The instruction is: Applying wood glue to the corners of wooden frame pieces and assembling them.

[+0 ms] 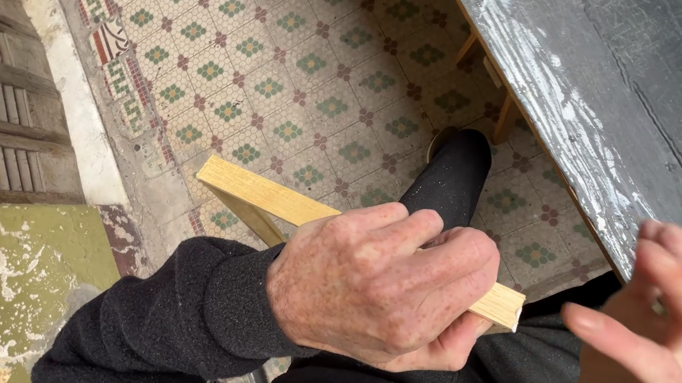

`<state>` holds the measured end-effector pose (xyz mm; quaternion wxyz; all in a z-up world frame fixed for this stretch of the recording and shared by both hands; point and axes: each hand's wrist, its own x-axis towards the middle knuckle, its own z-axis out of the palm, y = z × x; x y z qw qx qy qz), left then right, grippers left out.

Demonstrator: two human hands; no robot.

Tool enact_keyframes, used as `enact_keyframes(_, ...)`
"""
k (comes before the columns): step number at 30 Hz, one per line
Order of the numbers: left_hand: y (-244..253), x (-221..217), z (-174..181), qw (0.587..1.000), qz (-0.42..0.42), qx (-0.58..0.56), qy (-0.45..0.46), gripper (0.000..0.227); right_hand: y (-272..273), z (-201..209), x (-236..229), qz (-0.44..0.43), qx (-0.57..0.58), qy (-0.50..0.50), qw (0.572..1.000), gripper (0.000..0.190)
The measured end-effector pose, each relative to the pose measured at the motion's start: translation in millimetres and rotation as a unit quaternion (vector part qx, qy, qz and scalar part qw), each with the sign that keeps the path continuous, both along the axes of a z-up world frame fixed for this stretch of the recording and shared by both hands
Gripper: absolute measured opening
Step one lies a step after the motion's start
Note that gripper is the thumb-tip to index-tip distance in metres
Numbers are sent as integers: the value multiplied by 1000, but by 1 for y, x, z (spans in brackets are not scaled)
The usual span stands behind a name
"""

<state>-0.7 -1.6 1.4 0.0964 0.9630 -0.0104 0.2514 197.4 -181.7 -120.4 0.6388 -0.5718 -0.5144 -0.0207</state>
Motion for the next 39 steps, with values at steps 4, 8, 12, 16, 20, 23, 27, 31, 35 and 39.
enact_keyframes(4, 0, 8, 15, 1000, -2, 18, -19, 24, 19, 21, 2, 105, -2, -26, 994, 106)
enact_keyframes(8, -1, 5, 10, 1000, -2, 19, -18, 23, 20, 27, 0, 119, -32, -27, 992, 108)
enact_keyframes(12, -2, 3, 0, 1000, -6, -1, 6, 22, 20, 24, -1, 132, -17, -33, 991, 105)
enact_keyframes(16, -1, 3, 0, 1000, -19, -2, 7, 25, 20, 13, 2, 143, 36, -52, 988, 93)
enact_keyframes(20, 1, 8, 8, 1000, -10, 17, -13, 26, 18, 20, -12, 168, 61, 7, 984, 74)
enact_keyframes(23, -2, 5, 4, 1000, -15, -1, 17, 27, 29, 27, -13, 192, 118, 75, 971, 53)
enact_keyframes(27, -4, 5, 5, 1000, -11, 19, 7, 27, 41, 46, -18, 245, 87, 104, 960, 74)
enact_keyframes(31, -3, 9, 14, 999, -15, 29, -8, 26, 41, 43, -15, 259, 114, 132, 950, 84)
enact_keyframes(35, -3, 4, -4, 999, -38, -23, 14, 26, 30, 33, -14, 243, 110, 83, 960, 84)
enact_keyframes(39, -1, 2, 3, 984, -20, -172, 45, 22, 33, 25, -14, 239, 110, 71, 962, 84)
